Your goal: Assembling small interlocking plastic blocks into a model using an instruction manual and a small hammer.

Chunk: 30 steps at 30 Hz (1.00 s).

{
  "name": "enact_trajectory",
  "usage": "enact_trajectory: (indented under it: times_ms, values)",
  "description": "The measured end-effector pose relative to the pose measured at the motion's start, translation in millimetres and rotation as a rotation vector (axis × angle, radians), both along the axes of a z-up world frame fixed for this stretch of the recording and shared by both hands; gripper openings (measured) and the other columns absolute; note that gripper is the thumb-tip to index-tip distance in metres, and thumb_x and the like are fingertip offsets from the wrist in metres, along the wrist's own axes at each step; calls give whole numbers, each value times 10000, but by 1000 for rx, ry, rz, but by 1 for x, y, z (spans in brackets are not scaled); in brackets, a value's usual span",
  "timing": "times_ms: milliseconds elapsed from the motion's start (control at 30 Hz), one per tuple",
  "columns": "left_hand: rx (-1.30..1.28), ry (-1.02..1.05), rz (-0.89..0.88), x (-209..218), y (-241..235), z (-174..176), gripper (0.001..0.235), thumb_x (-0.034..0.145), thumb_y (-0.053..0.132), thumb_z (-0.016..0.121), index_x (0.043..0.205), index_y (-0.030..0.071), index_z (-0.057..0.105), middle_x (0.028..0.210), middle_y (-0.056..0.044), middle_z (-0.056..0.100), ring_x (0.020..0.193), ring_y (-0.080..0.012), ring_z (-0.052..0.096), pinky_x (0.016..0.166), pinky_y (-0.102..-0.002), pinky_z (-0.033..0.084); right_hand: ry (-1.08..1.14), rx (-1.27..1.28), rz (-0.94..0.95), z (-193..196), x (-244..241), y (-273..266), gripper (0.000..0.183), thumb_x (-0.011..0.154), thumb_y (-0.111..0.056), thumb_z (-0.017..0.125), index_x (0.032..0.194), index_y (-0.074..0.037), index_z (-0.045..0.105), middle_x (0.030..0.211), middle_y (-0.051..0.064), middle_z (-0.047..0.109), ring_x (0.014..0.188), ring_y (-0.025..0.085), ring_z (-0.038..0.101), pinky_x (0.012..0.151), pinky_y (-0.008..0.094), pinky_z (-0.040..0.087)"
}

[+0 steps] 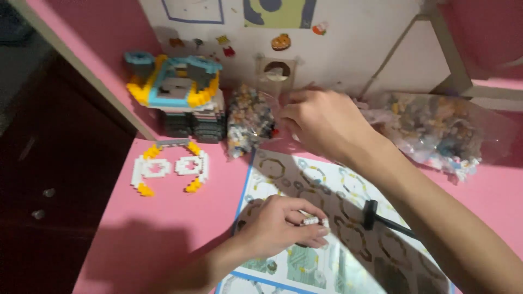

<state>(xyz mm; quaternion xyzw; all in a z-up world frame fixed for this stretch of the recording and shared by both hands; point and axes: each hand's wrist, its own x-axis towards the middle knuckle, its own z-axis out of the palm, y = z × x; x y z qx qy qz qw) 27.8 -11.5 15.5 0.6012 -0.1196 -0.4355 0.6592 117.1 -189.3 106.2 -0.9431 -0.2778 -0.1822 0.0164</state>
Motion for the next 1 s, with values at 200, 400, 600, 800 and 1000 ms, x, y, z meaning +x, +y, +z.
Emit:
enact_trajectory:
  times_ms: [200, 400, 600, 800, 1000]
  values:
    - [-131, 40, 75, 2, 0, -11, 238, 903, 94, 809, 1076, -63, 761, 928, -249, 787, 848, -287, 809, 835, -319, 708, -21, -234, -201, -25, 48, 23, 177, 643, -90, 653, 560, -153, 510, 481, 42, 454, 443, 312, 445, 375, 447, 400]
    - [-152, 14, 88, 1, 2, -8, 237, 917, 107, 808, 1077, -62, 762, 876, -193, 788, 797, -270, 804, 755, -247, 671, 208, -208, -57, -33, 60, 30, 350, 859, -419, 884, 741, -139, 709, 671, 3, 717, 612, 174, 724, 474, 361, 597]
    - [-75, 65, 116, 3, 7, 6, 286, 890, 143, 815, 1111, -37, 787, 930, -146, 810, 812, -244, 807, 742, -192, 632, 497, -292, -430, -7, 52, 58, 230, 962, -101, 566, 882, -88, 781, 740, 76, 702, 554, 216, 657, 433, 308, 515]
    - [-101, 80, 80, 5, 10, 11, 406, 872, 159, 799, 1206, -68, 759, 927, -192, 803, 807, -252, 802, 807, -242, 644, 536, -437, -482, -2, 55, 65, 254, 1040, -192, 623, 893, -39, 764, 774, 121, 716, 640, 252, 710, 503, 328, 563]
    - [-301, 220, 158, 2, -6, -15, 365, 847, 56, 819, 1153, -121, 727, 954, -247, 762, 852, -359, 795, 818, -327, 674, 500, -346, -525, -13, 64, 56, 267, 926, -231, 596, 916, -15, 753, 880, 190, 756, 764, 400, 741, 601, 490, 576]
